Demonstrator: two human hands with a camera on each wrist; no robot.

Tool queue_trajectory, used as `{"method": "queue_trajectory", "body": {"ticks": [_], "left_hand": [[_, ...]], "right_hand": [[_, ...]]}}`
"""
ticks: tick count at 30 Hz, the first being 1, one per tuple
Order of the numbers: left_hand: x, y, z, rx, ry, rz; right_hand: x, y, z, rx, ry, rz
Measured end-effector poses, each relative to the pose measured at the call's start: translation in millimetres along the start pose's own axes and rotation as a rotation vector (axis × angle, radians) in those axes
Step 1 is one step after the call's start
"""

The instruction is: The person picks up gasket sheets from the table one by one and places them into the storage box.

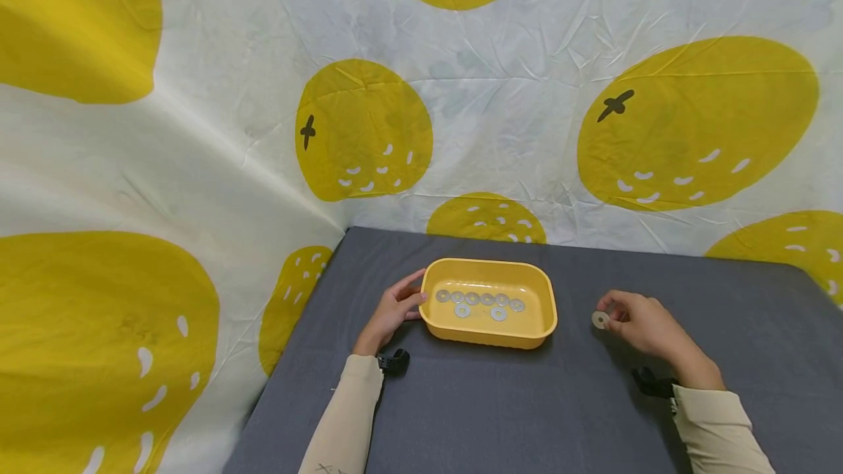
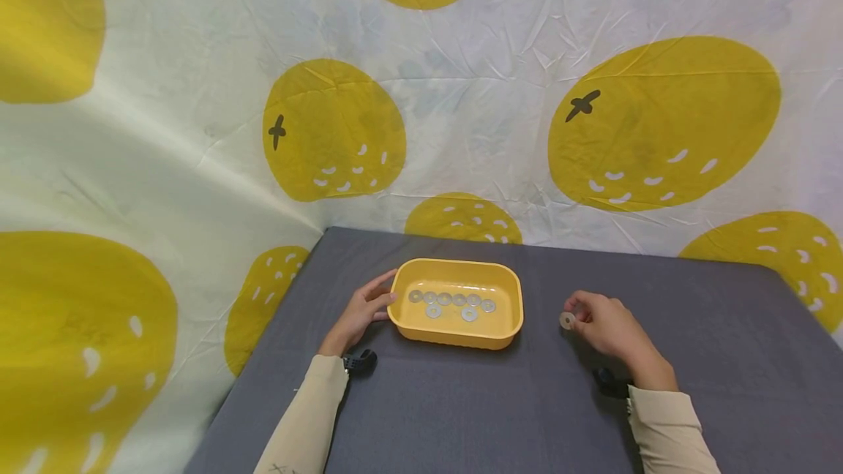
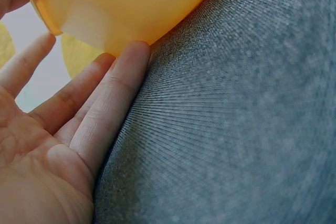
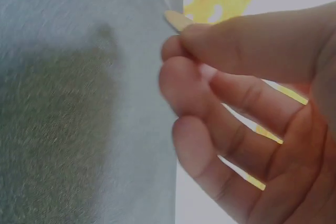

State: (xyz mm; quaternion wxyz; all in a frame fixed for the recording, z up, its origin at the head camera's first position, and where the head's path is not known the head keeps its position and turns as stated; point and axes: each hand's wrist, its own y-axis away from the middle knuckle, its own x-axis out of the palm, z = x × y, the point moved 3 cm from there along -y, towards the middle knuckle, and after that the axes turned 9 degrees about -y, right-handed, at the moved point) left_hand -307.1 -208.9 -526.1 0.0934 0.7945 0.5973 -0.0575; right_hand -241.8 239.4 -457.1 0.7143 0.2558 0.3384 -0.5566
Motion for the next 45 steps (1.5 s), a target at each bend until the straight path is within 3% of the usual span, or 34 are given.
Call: {"method": "queue_trajectory", "body": {"ticks": [11,27,45], "left_hand": [[-0.5,-1.2,1.3,0.0,-0.005,-0.006],[0.0,-2.2,-0.3,-0.001,0.003,0.001],[0.1,-1.3,0.1,-0.006,-0.002,-0.003]], "right_hand": [[0.5,-3.5,19.8,-0.057,-0.051,-0.147],[12.4,-8.3,37.1,-0.112,-0.119,-0.274],[46.3,-11.2,83.2,-0.156,-0.232,-0.23]]}}
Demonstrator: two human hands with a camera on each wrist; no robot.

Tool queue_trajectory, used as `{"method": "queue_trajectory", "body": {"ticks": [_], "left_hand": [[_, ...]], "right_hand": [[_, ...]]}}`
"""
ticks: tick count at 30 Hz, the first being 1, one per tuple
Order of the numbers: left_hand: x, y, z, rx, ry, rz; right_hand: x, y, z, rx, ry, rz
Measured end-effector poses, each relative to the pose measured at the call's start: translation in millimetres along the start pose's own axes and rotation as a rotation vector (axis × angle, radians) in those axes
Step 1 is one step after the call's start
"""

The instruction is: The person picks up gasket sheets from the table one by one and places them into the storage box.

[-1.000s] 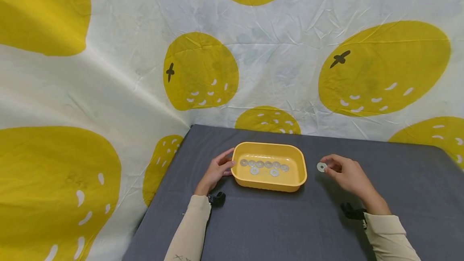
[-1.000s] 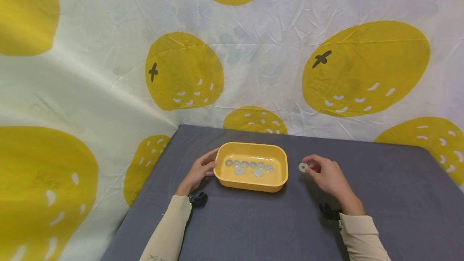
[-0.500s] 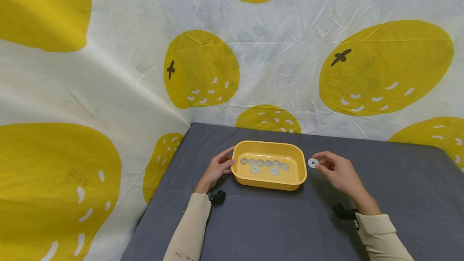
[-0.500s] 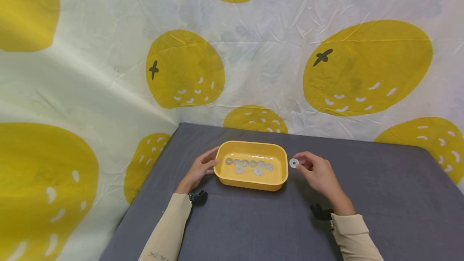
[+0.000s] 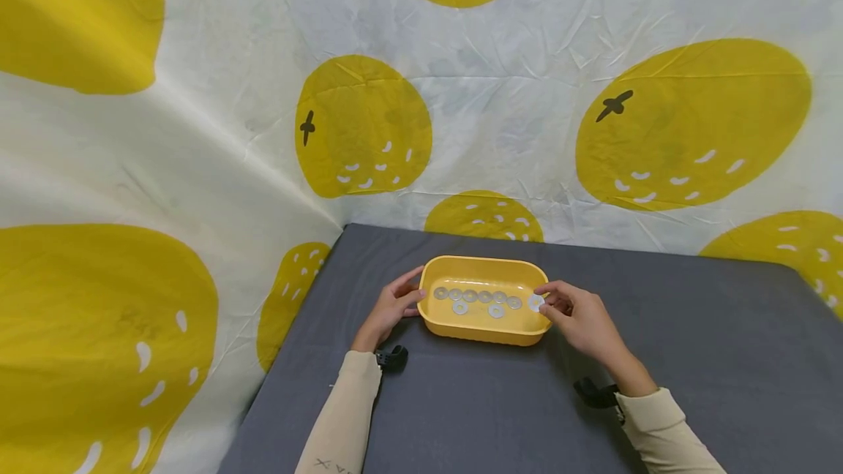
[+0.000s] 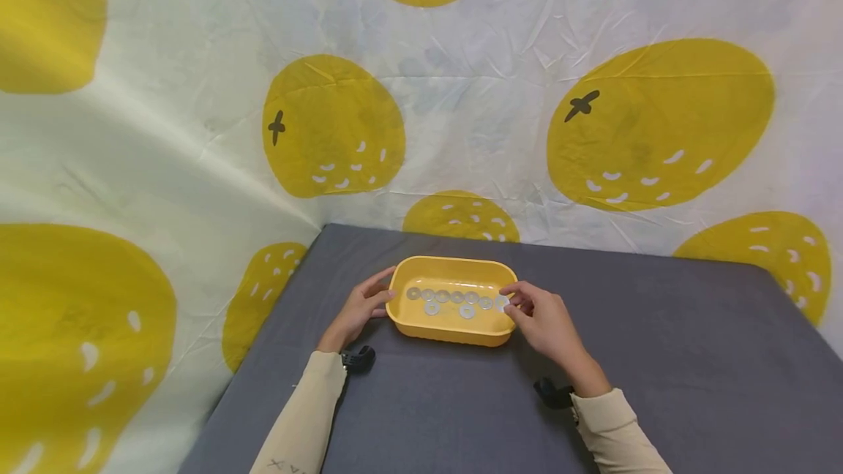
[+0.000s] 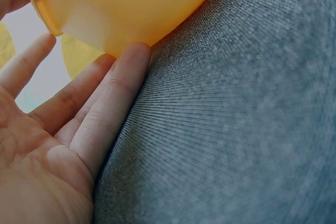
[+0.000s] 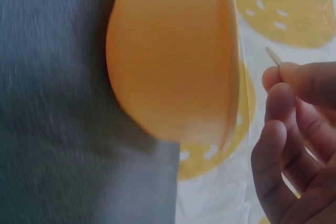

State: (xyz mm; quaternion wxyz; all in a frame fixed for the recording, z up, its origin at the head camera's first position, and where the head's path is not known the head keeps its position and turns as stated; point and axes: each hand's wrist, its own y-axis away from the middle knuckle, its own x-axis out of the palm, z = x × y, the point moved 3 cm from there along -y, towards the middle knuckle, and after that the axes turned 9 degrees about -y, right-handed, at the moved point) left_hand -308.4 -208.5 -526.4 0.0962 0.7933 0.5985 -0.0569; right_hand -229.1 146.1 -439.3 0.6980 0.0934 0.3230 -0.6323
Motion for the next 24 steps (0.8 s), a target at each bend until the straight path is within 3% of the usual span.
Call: {"method": "queue_trajectory", "body": {"ticks": [12,24], "left_hand": [[0.3,-2.1,0.7,-0.004,-0.021,-0.003],[0.3,1.1,-1.1,-0.006,-0.002,-0.007]], "right_hand": [[33.7,-5.6,14.6,-0.055,-0.052,0.051],[58.2,-33.2,24.9,-0.004,-0.103,0.149]]}}
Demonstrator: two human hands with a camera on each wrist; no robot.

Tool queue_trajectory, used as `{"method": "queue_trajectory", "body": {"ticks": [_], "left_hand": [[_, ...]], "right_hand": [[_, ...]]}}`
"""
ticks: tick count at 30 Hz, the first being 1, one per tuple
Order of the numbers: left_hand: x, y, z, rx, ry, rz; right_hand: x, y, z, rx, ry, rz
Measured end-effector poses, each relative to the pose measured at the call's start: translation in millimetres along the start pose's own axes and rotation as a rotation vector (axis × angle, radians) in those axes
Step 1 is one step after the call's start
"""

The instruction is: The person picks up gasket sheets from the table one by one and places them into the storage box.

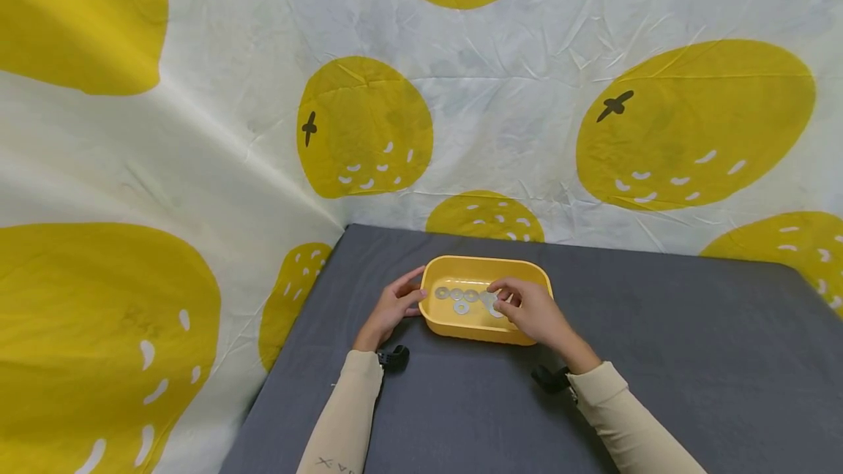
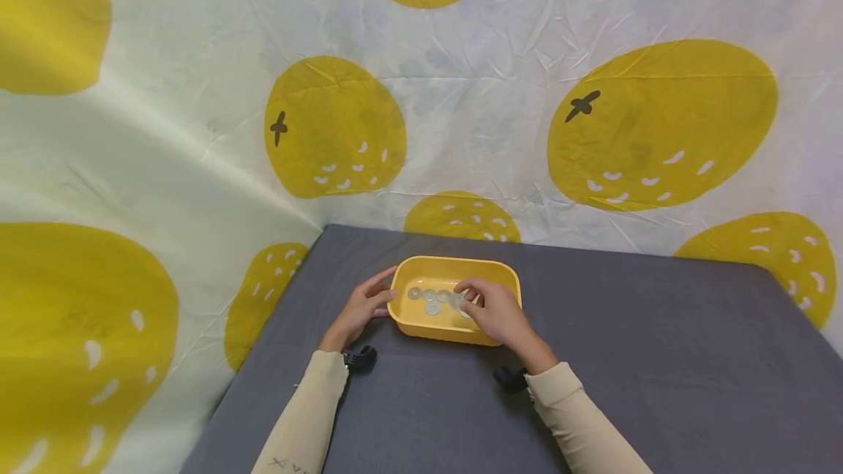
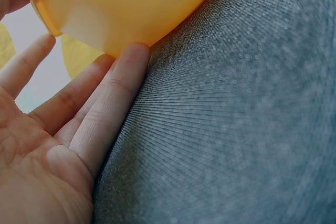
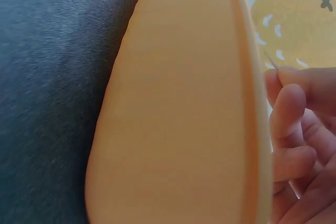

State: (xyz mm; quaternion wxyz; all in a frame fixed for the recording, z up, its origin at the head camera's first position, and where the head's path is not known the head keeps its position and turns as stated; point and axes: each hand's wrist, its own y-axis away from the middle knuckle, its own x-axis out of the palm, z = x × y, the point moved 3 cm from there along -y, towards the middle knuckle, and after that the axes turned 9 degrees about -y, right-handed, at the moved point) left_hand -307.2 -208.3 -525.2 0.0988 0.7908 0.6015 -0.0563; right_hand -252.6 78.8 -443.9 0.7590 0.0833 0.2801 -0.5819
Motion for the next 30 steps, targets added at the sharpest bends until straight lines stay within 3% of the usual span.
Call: {"method": "queue_trajectory", "body": {"ticks": [12,30], "left_hand": [[0.8,0.2,0.2,0.002,-0.008,0.004],[-0.4,-1.2,0.8,0.025,-0.002,0.015]], "right_hand": [[16.0,-35.2,-23.0,0.092,0.041,0.091],[29.2,-43.6,-41.8,0.192,0.158,0.123]]}}
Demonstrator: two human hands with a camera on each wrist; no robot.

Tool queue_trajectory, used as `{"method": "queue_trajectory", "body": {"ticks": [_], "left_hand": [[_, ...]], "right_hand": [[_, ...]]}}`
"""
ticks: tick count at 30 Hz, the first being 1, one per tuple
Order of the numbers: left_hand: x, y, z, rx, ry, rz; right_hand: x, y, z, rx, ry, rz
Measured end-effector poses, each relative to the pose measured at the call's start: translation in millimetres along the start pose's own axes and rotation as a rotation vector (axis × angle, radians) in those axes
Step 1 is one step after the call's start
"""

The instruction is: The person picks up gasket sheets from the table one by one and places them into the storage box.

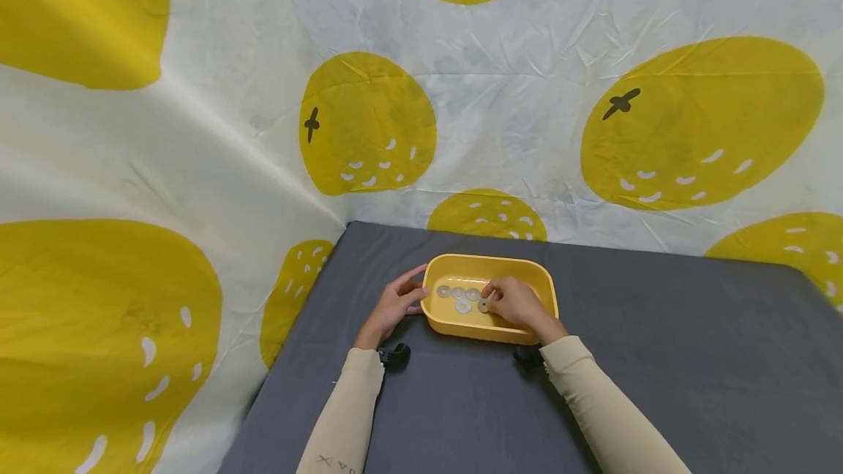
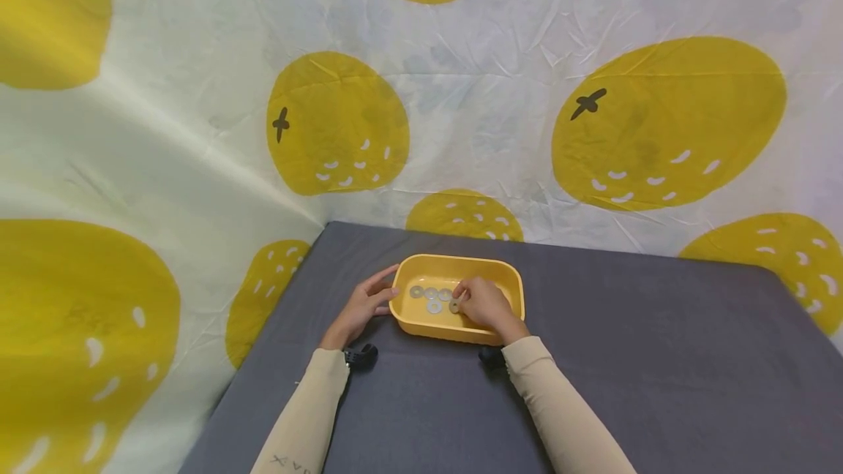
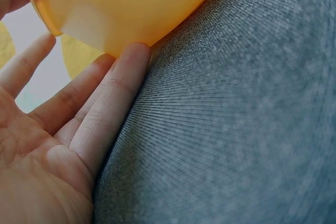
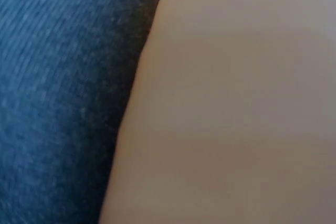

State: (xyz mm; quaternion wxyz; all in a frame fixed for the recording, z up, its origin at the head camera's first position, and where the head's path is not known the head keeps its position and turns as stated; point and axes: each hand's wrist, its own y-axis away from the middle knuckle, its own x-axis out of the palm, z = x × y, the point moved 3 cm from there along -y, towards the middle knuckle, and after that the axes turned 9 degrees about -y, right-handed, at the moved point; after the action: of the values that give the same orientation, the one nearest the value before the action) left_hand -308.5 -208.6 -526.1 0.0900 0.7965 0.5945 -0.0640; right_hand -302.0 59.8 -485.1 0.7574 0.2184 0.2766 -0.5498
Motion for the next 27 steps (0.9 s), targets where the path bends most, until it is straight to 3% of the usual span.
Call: {"method": "queue_trajectory", "body": {"ticks": [10,15,27], "left_hand": [[1.4,-0.1,0.8,-0.017,0.003,-0.014],[1.6,1.0,0.3,-0.025,0.0,-0.024],[-0.1,-0.1,-2.4,-0.001,0.0,-0.01]], "right_hand": [[-1.7,-1.0,0.4,0.035,0.026,-0.013],[-4.3,-0.6,0.6,0.042,-0.07,-0.053],[-26.2,15.6,9.9,-0.151,-0.248,-0.396]]}}
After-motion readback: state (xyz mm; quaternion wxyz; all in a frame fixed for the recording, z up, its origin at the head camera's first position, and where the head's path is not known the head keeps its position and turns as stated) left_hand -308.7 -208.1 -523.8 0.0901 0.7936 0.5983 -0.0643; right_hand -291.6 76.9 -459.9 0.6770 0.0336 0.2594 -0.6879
